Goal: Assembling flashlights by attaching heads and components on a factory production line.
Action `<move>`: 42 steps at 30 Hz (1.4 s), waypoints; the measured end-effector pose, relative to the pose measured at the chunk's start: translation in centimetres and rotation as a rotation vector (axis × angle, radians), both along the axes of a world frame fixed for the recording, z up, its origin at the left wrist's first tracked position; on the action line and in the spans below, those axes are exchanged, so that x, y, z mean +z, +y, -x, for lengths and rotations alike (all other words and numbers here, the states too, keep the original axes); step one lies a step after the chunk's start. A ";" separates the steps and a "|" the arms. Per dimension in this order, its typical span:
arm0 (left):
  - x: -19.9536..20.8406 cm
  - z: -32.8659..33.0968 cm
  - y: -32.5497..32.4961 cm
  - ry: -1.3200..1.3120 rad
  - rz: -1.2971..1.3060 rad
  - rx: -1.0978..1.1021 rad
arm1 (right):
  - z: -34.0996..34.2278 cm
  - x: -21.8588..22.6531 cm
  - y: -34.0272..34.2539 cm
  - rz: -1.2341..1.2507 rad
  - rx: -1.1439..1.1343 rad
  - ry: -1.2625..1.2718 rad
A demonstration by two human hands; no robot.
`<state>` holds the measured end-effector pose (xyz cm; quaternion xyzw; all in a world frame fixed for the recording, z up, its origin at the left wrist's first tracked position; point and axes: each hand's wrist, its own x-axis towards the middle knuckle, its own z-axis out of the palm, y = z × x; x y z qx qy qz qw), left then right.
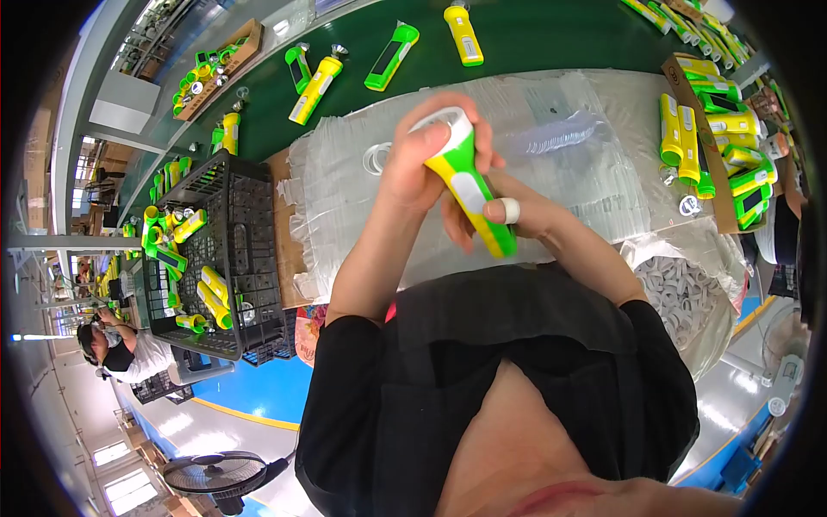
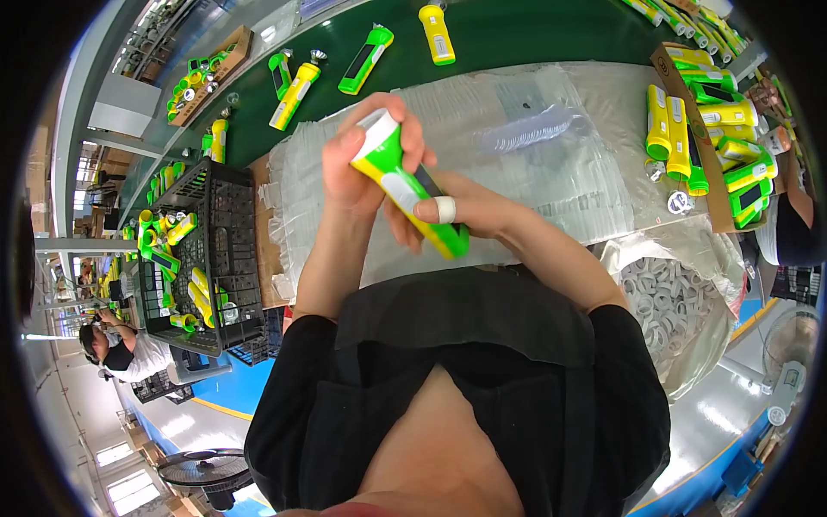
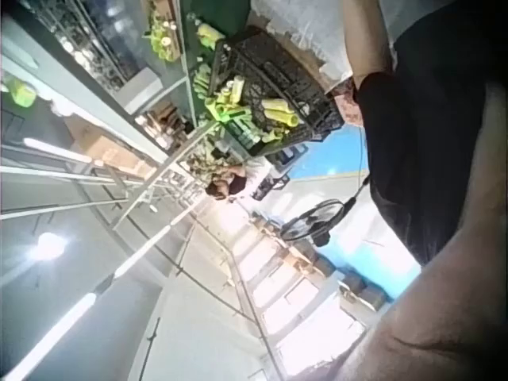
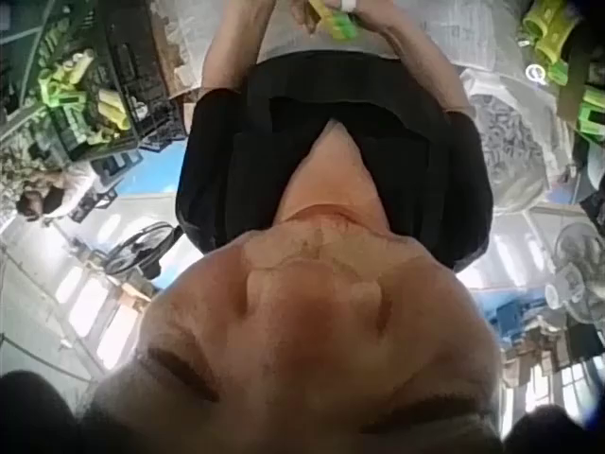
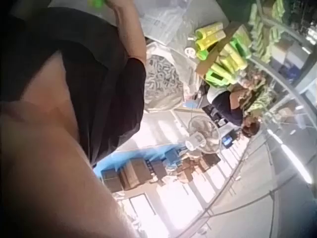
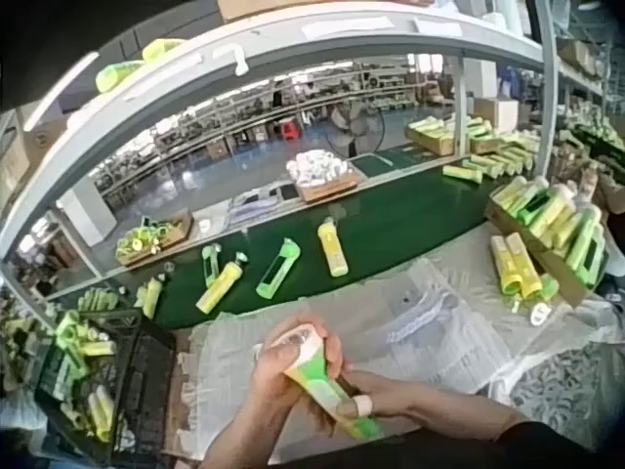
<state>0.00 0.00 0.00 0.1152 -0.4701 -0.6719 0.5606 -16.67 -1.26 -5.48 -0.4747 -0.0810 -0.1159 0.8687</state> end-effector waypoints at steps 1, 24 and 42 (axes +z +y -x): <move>0.1 -0.3 0.3 -0.153 -0.054 0.239 | 0.5 1.4 0.8 0.142 -0.413 0.284; -0.3 1.4 -2.0 -0.293 -0.341 0.513 | 1.9 0.4 0.0 0.066 -0.609 0.426; -8.1 -5.0 -22.1 -1.752 0.889 0.838 | -5.9 0.3 -33.7 1.106 -1.061 1.473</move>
